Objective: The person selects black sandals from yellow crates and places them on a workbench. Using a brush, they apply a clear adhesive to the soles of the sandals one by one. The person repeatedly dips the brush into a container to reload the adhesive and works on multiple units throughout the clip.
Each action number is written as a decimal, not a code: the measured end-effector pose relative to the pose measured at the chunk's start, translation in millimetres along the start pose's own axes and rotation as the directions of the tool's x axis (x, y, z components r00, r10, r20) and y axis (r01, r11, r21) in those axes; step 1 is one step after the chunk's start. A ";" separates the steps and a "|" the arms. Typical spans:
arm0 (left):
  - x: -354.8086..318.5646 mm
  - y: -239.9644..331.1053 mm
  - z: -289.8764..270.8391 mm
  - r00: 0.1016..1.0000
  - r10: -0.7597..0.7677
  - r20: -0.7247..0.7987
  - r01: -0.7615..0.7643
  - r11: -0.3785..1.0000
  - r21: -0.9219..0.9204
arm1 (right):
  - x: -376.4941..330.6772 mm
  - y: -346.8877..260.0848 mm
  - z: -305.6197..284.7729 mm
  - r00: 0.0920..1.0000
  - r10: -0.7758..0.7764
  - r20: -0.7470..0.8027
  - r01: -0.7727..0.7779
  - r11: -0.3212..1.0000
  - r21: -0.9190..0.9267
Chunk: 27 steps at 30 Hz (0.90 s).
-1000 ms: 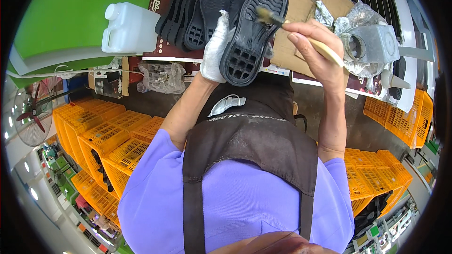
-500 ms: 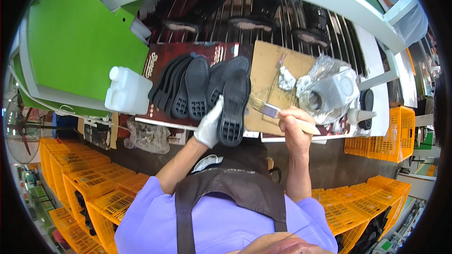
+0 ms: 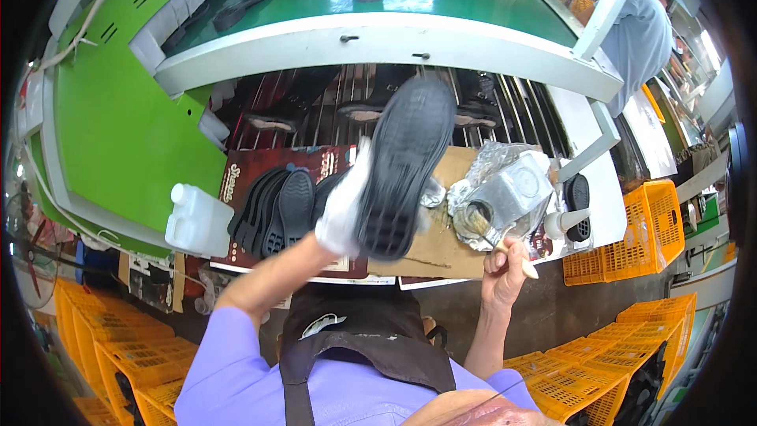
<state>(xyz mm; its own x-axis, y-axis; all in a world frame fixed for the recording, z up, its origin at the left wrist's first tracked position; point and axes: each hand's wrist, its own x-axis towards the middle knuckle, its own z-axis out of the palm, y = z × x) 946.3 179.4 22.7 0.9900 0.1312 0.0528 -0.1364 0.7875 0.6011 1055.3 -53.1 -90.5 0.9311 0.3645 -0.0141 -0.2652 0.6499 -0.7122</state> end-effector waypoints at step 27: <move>58.9 135.1 -50.9 0.549 0.536 0.641 -0.049 -0.745 0.665 | -30.5 -12.4 111.7 0.789 0.079 0.610 0.151 0.937 -0.316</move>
<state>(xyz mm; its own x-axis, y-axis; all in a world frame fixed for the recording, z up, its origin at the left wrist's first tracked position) 984.2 324.1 66.4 0.4944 0.1080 0.8625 0.0781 -0.9938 0.0796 1002.2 2.2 -2.9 0.5605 0.7453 0.3609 -0.0291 0.4533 -0.8909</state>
